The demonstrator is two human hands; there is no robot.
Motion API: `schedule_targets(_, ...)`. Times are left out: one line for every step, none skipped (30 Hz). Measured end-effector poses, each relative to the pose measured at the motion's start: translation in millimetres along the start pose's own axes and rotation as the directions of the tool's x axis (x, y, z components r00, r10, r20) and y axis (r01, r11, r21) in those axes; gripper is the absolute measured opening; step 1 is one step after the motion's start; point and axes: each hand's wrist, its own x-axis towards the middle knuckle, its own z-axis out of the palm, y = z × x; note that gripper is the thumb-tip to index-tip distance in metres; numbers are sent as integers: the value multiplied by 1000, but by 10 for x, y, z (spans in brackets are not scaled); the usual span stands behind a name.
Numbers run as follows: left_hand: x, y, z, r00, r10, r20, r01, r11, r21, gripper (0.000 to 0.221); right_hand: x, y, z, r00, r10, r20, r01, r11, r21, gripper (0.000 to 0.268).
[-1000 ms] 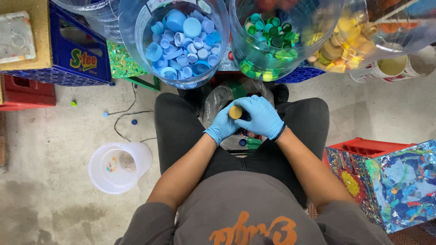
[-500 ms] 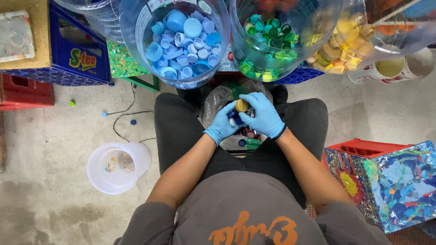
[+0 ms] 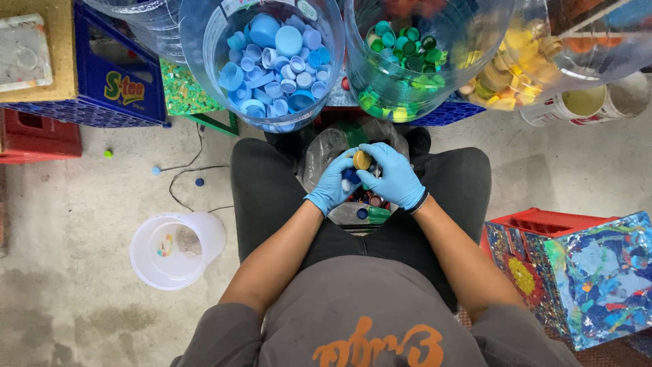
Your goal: Sorting plastic bottle caps by color into various containers
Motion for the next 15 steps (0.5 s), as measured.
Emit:
schedule_targets(-130,58,133,1000,0,-1,0,1000,0,32,6,-2,-5,1000,0,0,0,1000,1,56)
schedule_targets(-259,114,266,999,-31,-33,30,998,-54,29,12,-3,-11,1000,-2,3,2,1000,-7,56)
schedule_targets(-384,167,404,996,-65,-62,58,992,-108,27,16,-2,-22,1000,-4,4,5,1000,-16,57)
schedule_targets(-337,137,344,996,-66,-62,59,992,-107,27,5,22,-26,1000,-4,3,4,1000,-16,57)
schedule_targets(-291,110,282,999,-30,-18,30,998,-46,27,-6,45,-27,1000,-8,7,8,1000,-20,57)
schedule_targets(-246,84,221,1000,3,29,-3,1000,13,27,-15,66,-27,1000,-13,11,13,1000,-23,57)
schedule_targets(-179,63,160,1000,3,29,-4,1000,13,27,-20,59,-32,1000,-14,11,14,1000,-23,57)
schedule_targets(-112,44,99,999,13,41,-14,1000,28,26,-25,53,-36,1000,-7,5,7,1000,-6,56)
schedule_targets(-49,19,34,998,22,52,-24,999,43,25,-36,45,-38,1000,1,0,-1,1000,12,55)
schedule_targets(-23,1,-1,998,22,52,-24,999,43,25,-39,55,-27,1000,1,0,-1,1000,12,55)
schedule_targets(6,-18,-34,998,36,56,-38,998,41,23,-43,66,-20,1000,11,-13,-11,1000,24,55)
schedule_targets(34,-38,-66,997,50,59,-52,998,38,21,-48,78,-12,999,22,-26,-21,999,37,55)
schedule_targets(10,-43,-45,997,50,59,-52,998,39,21,-54,76,-11,999,22,-27,-21,999,37,55)
schedule_targets(-14,-47,-24,996,65,67,-69,996,59,20,-59,73,-10,999,25,-34,-24,999,47,55)
schedule_targets(-35,-42,1,994,82,76,-88,993,78,19,-55,70,-9,999,27,-40,-25,998,56,55)
